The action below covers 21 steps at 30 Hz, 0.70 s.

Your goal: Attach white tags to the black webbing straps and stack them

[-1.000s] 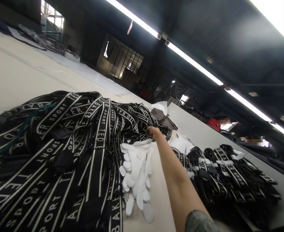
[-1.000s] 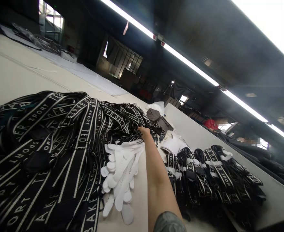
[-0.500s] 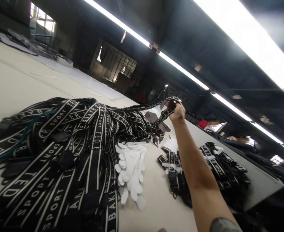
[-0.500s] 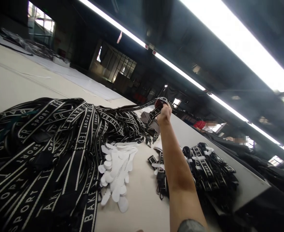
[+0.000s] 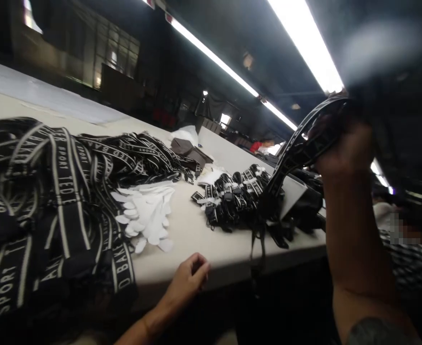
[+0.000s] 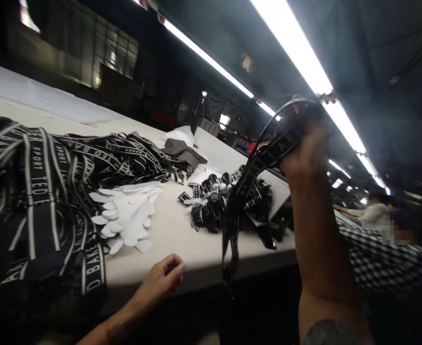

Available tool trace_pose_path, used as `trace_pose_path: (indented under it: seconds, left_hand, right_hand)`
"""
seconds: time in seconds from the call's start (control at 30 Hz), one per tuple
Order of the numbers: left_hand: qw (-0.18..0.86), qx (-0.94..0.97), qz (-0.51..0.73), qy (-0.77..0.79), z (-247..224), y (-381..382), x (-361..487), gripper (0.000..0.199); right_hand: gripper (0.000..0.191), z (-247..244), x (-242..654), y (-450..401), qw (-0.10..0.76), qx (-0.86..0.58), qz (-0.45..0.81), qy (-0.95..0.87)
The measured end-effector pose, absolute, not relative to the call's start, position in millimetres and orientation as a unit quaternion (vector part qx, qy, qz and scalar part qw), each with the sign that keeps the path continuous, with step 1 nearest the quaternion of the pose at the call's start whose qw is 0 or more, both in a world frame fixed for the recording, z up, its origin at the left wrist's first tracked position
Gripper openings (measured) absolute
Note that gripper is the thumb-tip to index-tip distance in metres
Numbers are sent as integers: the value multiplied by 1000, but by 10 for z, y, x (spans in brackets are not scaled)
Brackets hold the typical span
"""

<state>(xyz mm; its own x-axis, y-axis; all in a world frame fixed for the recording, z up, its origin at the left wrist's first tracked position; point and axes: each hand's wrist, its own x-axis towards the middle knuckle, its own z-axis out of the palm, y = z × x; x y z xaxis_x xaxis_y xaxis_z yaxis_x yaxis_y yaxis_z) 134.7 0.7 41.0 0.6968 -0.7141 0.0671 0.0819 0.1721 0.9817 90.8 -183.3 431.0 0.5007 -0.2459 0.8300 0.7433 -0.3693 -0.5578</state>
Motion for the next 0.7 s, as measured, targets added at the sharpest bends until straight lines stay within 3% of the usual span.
trace_pose_path:
  seconds: [0.13,0.3,0.47,0.6,0.7]
  left_hand:
    - [705,562,-294,-318,485,23,1209,31]
    - [646,481,-377,-458,597,-2,935,51]
    - [612,495,-398,-471,384,-190,605,80]
    - [645,562,-386,-346,116,-348,542,48]
    - [668,601,-359,-253,-53,-385,657,42]
  right_hand:
    - [7,3515,290,-1690,529,-713,-450,-97]
    - [21,2568,-59,-1567,433,-842,-322,17]
    - [27,2006,-74,-1581,325,-900,-289,27]
    - [32,1690,-99,-1592,307,-912,-269,41]
    - [32,1468,-187,-1661,329,-902,-269,77]
